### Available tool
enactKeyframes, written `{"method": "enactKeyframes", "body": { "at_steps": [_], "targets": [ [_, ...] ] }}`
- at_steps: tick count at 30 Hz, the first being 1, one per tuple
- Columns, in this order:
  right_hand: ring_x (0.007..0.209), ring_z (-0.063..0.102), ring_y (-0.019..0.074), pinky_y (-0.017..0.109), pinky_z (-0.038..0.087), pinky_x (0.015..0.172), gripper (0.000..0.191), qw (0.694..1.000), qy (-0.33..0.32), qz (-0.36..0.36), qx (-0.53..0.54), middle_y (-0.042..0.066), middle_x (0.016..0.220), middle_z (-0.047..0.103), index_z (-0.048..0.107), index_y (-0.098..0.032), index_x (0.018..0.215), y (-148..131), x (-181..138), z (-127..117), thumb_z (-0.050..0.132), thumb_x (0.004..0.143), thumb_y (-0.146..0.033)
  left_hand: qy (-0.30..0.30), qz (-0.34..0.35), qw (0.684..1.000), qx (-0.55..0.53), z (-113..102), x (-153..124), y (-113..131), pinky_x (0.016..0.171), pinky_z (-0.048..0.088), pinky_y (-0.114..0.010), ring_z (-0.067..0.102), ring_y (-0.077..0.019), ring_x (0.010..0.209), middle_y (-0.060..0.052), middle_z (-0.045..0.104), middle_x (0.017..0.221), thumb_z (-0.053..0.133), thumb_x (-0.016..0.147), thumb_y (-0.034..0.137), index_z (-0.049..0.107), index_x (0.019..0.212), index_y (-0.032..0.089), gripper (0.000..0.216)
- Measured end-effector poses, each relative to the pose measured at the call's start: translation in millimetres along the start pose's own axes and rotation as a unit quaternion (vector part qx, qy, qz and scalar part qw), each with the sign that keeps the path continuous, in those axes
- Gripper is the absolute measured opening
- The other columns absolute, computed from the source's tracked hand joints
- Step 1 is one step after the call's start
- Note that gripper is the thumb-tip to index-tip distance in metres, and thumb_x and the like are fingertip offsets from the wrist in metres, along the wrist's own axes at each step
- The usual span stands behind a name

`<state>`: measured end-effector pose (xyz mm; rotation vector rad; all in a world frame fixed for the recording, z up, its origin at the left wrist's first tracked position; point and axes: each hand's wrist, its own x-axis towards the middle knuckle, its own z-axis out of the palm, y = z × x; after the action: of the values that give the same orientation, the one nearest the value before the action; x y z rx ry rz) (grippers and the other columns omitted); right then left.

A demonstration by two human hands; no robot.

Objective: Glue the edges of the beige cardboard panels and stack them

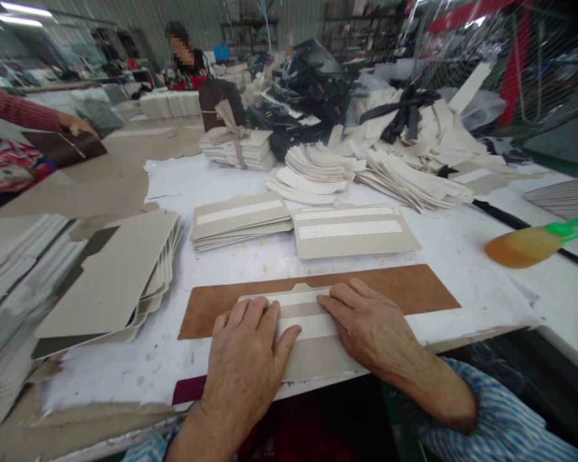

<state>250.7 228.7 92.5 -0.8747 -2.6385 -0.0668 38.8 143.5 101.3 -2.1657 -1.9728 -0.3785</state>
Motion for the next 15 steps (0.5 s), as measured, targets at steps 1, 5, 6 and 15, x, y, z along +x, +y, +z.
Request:
{"method": "enactKeyframes", "body": {
  "at_steps": [1,5,6,15],
  "targets": [
    [0.088,0.053,0.0279,0.041,0.050,0.076,0.021,1.000,0.002,0.004,-0.007,0.010,0.093,0.065,0.074,-0.015,0.100,4,-4,-1,0.062,0.089,-0.002,0.007,0.000,1.000,0.002,-1,-1,-2,0.085,0.052,-0.049,0.066,-0.0318,0.107,-0.011,0.074,0.116,0.056,0.104,0.040,0.072,0.118,0.018,0.030],
    [0.086,0.053,0.0285,0.043,0.049,0.075,0.022,0.998,0.023,0.043,-0.040,0.011,0.093,0.066,0.075,-0.015,0.097,25,-26,-8,0.058,0.090,-0.003,0.028,-0.012,1.000,0.002,-4,-12,-19,0.086,0.050,-0.051,0.066,-0.0329,0.109,-0.010,0.075,0.118,0.051,0.106,0.039,0.074,0.114,0.019,0.032],
    [0.086,0.054,0.0282,0.043,0.049,0.076,0.024,0.997,0.043,0.054,-0.046,0.011,0.092,0.067,0.075,-0.016,0.095,31,-33,-9,0.056,0.090,-0.003,0.031,-0.020,0.999,0.004,-5,-17,-24,0.087,0.050,-0.052,0.066,-0.0339,0.111,-0.011,0.075,0.119,0.049,0.106,0.041,0.074,0.114,0.019,0.035],
    [0.122,0.059,0.0316,0.055,0.051,0.107,0.032,0.982,0.135,0.117,0.062,0.014,0.129,0.070,0.064,-0.015,0.133,9,-73,1,0.054,0.102,-0.015,0.028,-0.059,0.997,-0.046,9,-65,-47,0.103,0.055,-0.058,0.064,-0.0385,0.127,-0.018,0.067,0.142,0.047,0.103,0.053,0.051,0.149,0.015,0.059]
  ]
}}
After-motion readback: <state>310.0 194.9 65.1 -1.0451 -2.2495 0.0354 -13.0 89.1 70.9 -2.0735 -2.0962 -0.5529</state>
